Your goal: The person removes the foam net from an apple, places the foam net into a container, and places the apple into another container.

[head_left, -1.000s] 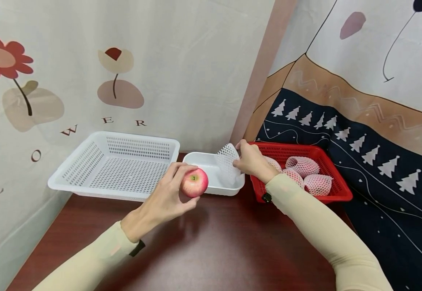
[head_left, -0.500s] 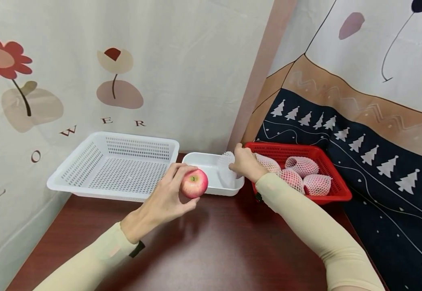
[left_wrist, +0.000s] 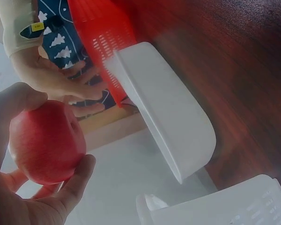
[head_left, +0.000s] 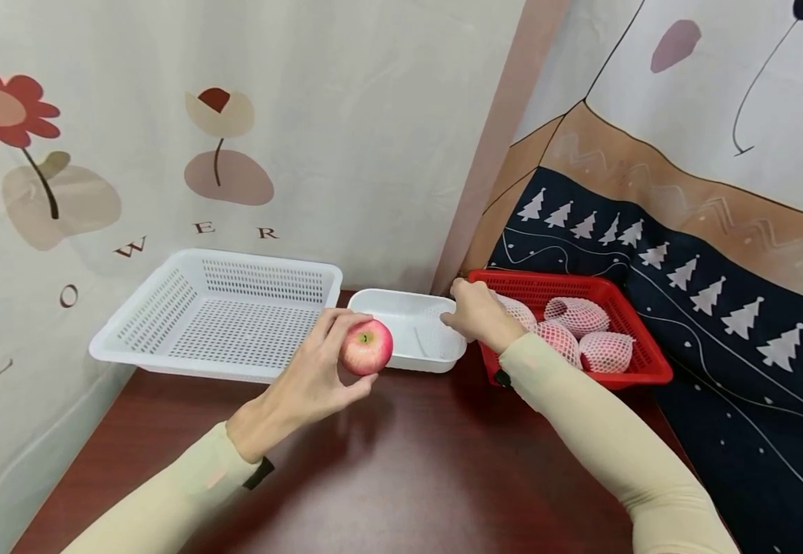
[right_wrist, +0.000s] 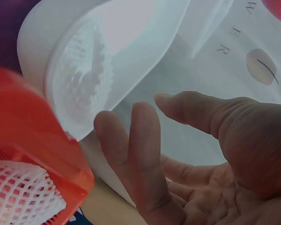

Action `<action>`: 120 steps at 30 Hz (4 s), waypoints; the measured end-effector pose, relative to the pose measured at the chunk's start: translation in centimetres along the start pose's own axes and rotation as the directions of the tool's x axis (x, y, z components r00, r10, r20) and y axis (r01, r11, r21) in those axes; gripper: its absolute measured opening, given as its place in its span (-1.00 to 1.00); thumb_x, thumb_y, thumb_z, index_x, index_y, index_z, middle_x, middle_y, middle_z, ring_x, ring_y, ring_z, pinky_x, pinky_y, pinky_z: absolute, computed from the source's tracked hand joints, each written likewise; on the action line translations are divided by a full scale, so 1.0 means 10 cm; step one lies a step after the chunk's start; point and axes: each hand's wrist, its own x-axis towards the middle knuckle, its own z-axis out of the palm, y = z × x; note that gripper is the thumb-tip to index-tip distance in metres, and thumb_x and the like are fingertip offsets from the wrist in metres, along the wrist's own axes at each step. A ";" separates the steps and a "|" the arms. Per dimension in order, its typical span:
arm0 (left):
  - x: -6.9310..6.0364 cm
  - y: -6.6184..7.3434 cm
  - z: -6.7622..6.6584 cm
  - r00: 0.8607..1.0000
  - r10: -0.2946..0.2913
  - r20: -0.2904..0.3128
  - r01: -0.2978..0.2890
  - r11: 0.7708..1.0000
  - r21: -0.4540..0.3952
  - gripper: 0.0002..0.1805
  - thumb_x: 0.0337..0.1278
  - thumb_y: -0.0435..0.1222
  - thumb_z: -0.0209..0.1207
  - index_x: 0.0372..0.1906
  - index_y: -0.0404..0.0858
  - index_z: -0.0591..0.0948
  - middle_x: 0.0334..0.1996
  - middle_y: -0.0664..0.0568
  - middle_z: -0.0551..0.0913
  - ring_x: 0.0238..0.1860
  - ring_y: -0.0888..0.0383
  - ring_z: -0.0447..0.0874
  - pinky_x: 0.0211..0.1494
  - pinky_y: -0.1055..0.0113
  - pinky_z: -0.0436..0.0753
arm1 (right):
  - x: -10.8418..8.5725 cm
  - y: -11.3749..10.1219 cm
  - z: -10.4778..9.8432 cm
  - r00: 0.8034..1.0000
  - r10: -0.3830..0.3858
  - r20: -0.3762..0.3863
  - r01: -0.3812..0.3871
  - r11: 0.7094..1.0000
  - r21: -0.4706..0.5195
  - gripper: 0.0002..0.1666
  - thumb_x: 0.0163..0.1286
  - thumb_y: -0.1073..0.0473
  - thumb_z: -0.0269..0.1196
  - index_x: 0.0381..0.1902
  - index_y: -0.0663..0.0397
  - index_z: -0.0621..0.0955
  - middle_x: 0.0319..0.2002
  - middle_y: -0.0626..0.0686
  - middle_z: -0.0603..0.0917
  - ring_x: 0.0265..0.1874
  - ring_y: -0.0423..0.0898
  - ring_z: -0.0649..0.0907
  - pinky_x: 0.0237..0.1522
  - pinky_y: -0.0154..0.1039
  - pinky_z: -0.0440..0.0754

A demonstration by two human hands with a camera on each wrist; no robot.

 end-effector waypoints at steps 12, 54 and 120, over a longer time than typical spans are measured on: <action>0.01 -0.04 -0.02 1.000 -0.007 -0.017 0.007 1.000 0.009 -0.12 -0.01 -0.25 0.73 0.48 -0.18 0.61 0.34 -0.14 0.60 0.31 -0.04 0.73 0.27 0.00 0.90 | -0.17 0.15 -0.05 0.979 -0.080 -0.188 0.081 0.997 -0.005 -0.60 0.62 0.09 0.46 0.28 0.15 0.82 0.04 0.28 0.92 -0.12 0.13 0.90 -0.08 0.10 0.93; 0.07 -0.14 -0.16 0.999 -0.016 -0.047 0.018 0.999 0.039 -0.11 -0.04 -0.30 0.72 0.46 -0.28 0.60 0.27 -0.24 0.60 0.21 -0.13 0.74 0.24 -0.08 0.91 | -0.72 0.51 0.24 0.878 -0.344 -0.334 0.345 0.937 -0.059 -0.45 0.53 0.07 0.58 0.40 0.06 0.78 0.34 0.23 0.81 0.40 0.30 0.74 0.58 0.40 0.66; 0.53 -0.55 -0.67 0.968 -0.249 0.034 0.241 0.958 0.155 -0.15 0.13 -0.29 0.55 0.54 -0.34 0.51 0.33 -0.39 0.51 0.26 -0.33 0.63 0.35 -0.30 0.76 | -1.01 0.21 0.42 0.732 -0.603 -0.315 0.604 0.790 -0.109 -0.43 0.55 0.06 0.55 0.45 -0.09 0.73 0.52 0.12 0.70 0.58 0.15 0.63 0.61 0.30 0.61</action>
